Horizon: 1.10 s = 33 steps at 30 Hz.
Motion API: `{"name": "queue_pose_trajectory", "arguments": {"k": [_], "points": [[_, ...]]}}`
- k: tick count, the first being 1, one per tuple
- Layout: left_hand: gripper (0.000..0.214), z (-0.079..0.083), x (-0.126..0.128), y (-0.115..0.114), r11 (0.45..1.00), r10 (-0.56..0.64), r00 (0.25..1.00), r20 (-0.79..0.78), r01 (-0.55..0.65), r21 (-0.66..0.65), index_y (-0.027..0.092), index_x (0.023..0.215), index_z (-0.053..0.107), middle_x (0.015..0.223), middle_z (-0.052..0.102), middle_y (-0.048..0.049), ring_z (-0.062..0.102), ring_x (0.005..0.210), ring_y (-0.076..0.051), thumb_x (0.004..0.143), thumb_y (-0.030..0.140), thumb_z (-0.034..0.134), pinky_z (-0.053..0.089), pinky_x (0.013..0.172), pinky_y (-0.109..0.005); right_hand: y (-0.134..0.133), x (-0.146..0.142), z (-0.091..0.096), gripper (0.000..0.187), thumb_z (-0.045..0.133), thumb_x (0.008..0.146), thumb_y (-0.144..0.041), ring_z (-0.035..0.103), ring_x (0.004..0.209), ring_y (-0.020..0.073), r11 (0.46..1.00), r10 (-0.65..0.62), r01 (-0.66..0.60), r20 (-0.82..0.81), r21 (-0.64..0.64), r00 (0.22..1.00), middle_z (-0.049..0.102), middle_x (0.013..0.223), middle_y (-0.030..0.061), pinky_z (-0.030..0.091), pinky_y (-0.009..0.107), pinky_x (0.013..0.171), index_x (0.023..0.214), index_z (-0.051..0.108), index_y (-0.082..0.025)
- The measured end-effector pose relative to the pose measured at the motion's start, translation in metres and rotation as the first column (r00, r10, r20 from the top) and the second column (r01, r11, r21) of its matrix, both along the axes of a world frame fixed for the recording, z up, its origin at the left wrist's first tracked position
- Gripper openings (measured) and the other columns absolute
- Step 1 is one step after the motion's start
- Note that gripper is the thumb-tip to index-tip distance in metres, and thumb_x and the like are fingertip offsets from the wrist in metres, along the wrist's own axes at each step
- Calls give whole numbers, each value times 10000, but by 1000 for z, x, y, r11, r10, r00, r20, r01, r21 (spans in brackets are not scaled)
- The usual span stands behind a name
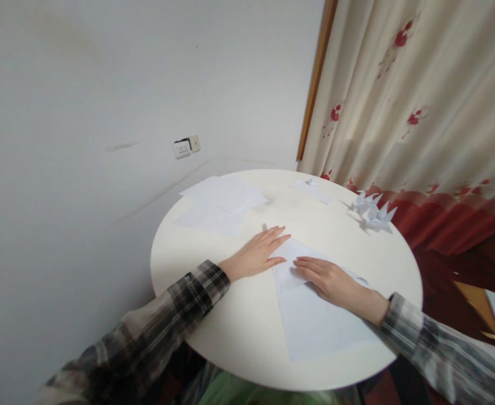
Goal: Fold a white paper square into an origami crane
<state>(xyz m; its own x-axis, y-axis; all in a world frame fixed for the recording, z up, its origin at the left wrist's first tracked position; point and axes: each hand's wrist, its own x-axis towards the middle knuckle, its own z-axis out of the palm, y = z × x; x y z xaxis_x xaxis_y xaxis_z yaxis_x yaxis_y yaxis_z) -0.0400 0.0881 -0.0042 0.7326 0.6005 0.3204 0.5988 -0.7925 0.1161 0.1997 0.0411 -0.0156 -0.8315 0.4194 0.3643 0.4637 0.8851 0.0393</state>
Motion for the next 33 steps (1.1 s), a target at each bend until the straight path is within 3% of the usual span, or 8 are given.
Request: {"name": "queue_pose_trajectory", "arguments": {"k": [7,10,14,21,33], "points": [[585,-8,-5,4,994,57,993,-99,-66,-90,241,1380,229,1476,190,-89,120,1365,-233,885,538,328,122,1091,-414,-5,5,8,397,413,845,-66,432,1223,201,995,93,-96,117,24,989,544,1243,131,448,355,964,1224,506,-140],[580,-9,-5,4,992,52,995,-88,-62,-110,236,1380,236,1475,192,-91,126,1364,-226,888,529,331,141,1088,-392,-13,-2,11,405,452,812,-68,444,1210,224,998,61,-65,138,22,988,537,1245,151,437,388,969,1210,515,-110],[566,-8,-6,4,988,55,996,-73,-64,-137,236,1374,255,1472,205,-88,134,1363,-223,889,509,355,152,1087,-379,-27,-18,10,366,450,818,-80,503,1143,251,999,-37,35,95,23,995,563,1210,158,424,442,974,1174,535,-81],[558,-8,-7,5,986,54,995,-79,-66,-156,224,1378,252,1475,196,-89,111,1366,-223,895,476,371,153,1092,-373,-31,-20,0,340,351,868,-50,502,1158,192,996,84,-84,-52,-10,995,603,1162,133,478,335,938,1136,558,-74],[487,-11,-4,2,985,81,994,-75,-91,-145,212,1366,268,1473,194,-104,143,1360,-237,909,356,353,162,1086,-407,-30,-21,7,369,317,895,-74,466,1197,160,984,129,-135,-59,-118,990,588,1190,126,464,319,963,1185,541,-114]]}}
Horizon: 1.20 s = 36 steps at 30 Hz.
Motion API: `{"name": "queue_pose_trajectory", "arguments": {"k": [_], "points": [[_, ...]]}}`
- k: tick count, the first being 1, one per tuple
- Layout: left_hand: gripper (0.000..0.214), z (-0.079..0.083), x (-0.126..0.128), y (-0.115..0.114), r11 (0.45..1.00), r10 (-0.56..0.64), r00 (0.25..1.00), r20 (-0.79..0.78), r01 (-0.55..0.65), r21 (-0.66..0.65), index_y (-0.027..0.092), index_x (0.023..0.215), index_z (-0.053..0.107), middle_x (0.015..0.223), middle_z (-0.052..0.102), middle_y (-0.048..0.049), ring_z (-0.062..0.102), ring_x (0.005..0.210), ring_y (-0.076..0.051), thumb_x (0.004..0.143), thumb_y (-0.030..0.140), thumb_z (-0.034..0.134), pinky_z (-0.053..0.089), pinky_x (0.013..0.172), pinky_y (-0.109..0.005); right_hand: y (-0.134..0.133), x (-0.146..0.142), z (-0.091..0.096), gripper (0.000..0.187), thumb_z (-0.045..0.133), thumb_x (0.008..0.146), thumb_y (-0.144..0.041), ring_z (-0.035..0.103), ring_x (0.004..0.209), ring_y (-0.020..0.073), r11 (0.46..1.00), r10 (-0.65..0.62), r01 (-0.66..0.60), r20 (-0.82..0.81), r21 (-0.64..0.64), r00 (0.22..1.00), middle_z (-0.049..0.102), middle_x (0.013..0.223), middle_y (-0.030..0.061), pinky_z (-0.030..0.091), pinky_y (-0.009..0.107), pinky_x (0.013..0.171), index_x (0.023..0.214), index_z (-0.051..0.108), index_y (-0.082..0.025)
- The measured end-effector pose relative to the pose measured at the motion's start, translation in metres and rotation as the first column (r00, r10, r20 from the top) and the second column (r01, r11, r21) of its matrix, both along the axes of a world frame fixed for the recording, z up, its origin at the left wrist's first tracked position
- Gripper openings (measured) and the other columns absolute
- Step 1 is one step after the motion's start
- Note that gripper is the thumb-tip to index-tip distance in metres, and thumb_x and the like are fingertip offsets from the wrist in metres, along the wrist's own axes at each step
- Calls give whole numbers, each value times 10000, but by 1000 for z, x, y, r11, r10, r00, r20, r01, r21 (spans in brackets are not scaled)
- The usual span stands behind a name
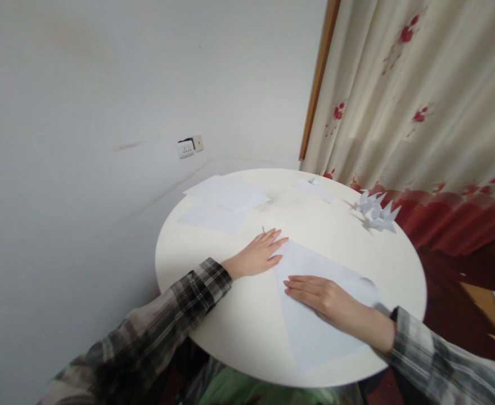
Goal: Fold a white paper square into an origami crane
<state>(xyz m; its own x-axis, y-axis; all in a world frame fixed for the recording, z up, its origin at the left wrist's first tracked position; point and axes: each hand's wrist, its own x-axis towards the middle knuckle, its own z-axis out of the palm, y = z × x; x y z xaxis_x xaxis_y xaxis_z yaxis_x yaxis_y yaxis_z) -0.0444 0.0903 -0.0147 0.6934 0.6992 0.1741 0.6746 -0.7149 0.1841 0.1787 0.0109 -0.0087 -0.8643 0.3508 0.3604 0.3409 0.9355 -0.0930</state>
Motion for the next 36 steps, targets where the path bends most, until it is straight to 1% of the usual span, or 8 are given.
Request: {"name": "queue_pose_trajectory", "arguments": {"k": [5,10,13,18,24,28,32,36], "points": [[573,-7,3,0,999,45,999,6,-46,21,206,1373,242,1476,166,-127,124,1362,-255,896,515,307,159,1078,-411,0,0,-3,355,352,887,-74,474,1190,163,1000,-2,2,-23,1,1000,594,1180,130,460,317,969,1190,533,-116],[695,-8,3,1,991,131,991,6,-131,10,93,1367,235,1455,189,-192,106,1362,-268,873,580,285,167,1076,-387,0,0,-10,331,386,848,-40,534,1126,178,997,-67,70,-109,24,992,628,1116,141,493,317,931,1126,559,-88],[704,-9,3,1,985,169,986,3,-169,16,89,1355,256,1452,198,-196,114,1359,-283,864,592,290,172,1071,-405,1,0,-12,304,386,854,-46,544,1114,178,998,-50,55,-128,29,991,648,1078,130,505,317,914,1080,580,-103],[645,-13,4,-2,968,232,972,28,-233,87,120,1338,301,1453,213,-175,124,1354,-310,871,566,306,187,1062,-435,2,2,-11,306,373,881,-73,508,1157,177,999,-34,36,-82,22,996,637,1100,133,488,326,941,1110,571,-111],[559,-14,4,-3,973,213,976,46,-216,76,185,1356,287,1454,232,-137,151,1349,-308,894,498,319,222,1053,-428,3,3,-10,316,360,893,-82,497,1167,172,1000,-10,12,-56,23,998,627,1119,141,482,318,947,1135,563,-95],[515,-13,4,-4,974,213,976,35,-215,72,182,1354,302,1450,240,-140,153,1348,-307,908,441,317,215,1060,-421,4,3,-10,317,348,901,-89,506,1158,174,999,6,-4,-45,42,999,617,1141,136,487,315,942,1129,569,-87],[529,-13,5,-4,973,216,976,26,-217,82,175,1355,301,1443,248,-152,159,1346,-307,907,456,308,218,1060,-418,4,2,-10,322,344,904,-91,496,1169,168,998,17,-15,-41,53,999,612,1154,124,486,315,946,1138,565,-91],[567,-13,4,-4,973,212,977,18,-213,94,170,1357,301,1440,247,-166,165,1342,-317,898,503,293,221,1059,-420,4,1,-9,304,372,894,-86,502,1162,184,997,25,-22,-45,73,999,616,1148,123,491,324,942,1123,572,-70]]}}
